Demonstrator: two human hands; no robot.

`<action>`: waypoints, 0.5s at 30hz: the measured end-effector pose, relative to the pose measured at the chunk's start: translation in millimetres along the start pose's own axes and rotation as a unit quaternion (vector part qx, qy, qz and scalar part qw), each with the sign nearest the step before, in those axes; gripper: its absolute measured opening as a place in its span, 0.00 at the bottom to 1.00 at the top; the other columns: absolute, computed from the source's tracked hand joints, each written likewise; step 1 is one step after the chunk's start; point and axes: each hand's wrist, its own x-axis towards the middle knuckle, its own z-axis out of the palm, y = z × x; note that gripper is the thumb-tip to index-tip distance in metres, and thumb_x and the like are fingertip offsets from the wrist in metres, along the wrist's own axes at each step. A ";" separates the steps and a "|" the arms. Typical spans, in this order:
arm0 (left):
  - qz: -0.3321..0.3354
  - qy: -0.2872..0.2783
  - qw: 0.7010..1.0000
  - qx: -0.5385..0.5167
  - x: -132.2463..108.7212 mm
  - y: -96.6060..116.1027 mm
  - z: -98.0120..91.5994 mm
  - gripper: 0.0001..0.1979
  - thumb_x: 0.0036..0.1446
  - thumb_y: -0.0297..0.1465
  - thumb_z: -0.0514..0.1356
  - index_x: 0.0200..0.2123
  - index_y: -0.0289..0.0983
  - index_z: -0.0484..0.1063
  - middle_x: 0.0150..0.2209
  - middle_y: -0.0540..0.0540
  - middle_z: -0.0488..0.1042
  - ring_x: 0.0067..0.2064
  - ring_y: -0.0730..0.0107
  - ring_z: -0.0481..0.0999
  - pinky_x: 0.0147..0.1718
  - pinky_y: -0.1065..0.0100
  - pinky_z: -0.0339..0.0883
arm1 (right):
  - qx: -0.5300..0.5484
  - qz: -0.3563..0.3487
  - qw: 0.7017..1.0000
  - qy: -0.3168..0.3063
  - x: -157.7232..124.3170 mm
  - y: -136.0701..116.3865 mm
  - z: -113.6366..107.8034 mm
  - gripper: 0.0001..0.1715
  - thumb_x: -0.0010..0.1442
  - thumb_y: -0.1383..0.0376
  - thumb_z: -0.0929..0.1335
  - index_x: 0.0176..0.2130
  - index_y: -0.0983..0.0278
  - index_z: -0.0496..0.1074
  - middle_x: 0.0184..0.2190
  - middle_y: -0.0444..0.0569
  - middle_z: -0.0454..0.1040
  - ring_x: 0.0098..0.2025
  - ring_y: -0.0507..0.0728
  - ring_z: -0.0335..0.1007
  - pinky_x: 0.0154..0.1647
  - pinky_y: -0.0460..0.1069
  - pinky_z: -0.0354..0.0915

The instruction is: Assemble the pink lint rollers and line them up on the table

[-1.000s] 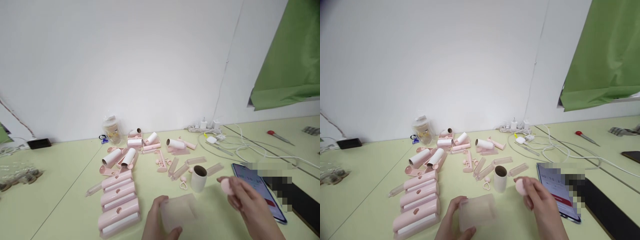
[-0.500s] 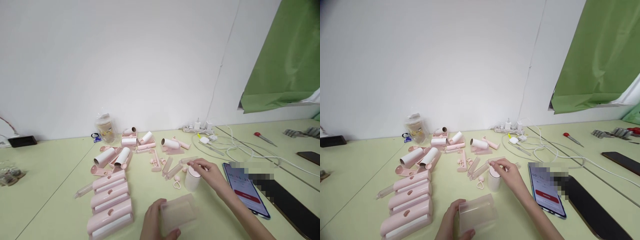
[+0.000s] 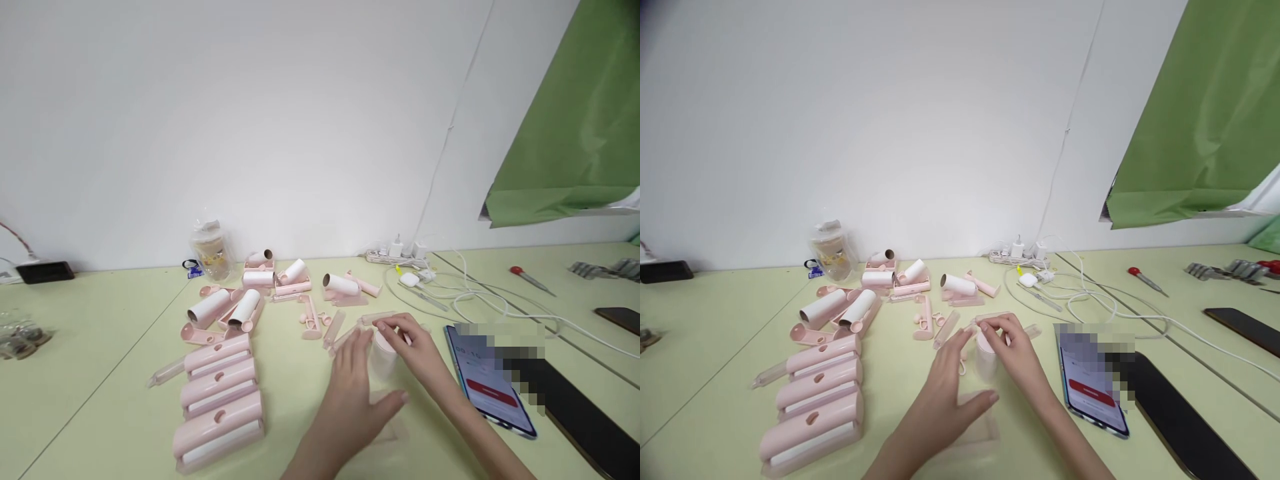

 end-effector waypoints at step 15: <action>-0.044 0.135 0.964 -0.225 39.3 -0.1 -6.6 0.26 0.56 0.36 0.56 0.58 0.45 0.55 0.54 0.44 0.63 0.46 0.64 0.71 0.39 0.68 0.70 | 0.353 0.218 0.910 0.008 -7.7 15.1 -6.6 0.16 0.46 0.68 0.72 0.38 0.63 0.72 0.39 0.49 0.76 0.45 0.57 0.71 0.43 0.47 0.70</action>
